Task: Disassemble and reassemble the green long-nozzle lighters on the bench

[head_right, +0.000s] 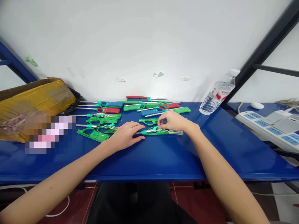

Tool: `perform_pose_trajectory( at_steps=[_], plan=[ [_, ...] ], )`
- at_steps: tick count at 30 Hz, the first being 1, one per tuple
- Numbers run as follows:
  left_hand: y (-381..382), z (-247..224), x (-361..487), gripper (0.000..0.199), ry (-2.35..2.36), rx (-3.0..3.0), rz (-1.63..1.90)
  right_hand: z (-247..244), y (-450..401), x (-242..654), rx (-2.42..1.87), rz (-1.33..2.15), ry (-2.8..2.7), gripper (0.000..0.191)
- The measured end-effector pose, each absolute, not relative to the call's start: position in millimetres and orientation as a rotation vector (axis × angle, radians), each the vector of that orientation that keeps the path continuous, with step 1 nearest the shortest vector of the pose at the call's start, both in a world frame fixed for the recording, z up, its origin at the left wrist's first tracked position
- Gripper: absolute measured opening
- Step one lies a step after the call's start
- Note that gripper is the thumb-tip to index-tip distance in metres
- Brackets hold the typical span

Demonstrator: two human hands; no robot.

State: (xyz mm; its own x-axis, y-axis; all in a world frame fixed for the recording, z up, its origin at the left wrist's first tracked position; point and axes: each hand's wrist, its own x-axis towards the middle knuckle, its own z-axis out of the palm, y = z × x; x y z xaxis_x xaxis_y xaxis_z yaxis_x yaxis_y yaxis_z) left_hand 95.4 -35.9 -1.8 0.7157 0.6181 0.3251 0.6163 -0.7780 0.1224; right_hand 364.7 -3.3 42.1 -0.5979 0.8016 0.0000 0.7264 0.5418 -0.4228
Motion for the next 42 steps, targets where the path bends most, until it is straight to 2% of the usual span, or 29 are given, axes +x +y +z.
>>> perform_pose_trajectory(
  at_steps=[7,15,22,31,37,42],
  plan=[
    [-32.6,-8.2,101.0,0.026,0.92,2.909,0.605,41.9,-3.2,364.8,-1.325,0.463,-2.576,0.037],
    [-29.7,-12.8,105.5,0.02,1.024,2.873,0.651,35.9,2.8,369.3,-1.4,0.311,-2.495,0.031],
    [-28.4,-11.9,108.4,0.019,1.004,2.819,0.668,32.5,8.6,378.2,-1.407,0.437,-2.576,0.019],
    [-26.0,-15.3,118.6,0.022,1.107,2.91,0.593,38.9,9.3,389.4,-1.476,0.487,-2.628,0.019],
    [-22.1,-13.7,125.6,0.023,1.155,2.945,0.515,34.1,12.4,390.6,-1.564,0.349,-2.483,0.035],
    [-19.4,-10.0,130.0,0.024,1.143,2.96,0.455,32.6,12.8,389.2,-1.573,0.312,-2.481,0.035]
  ],
)
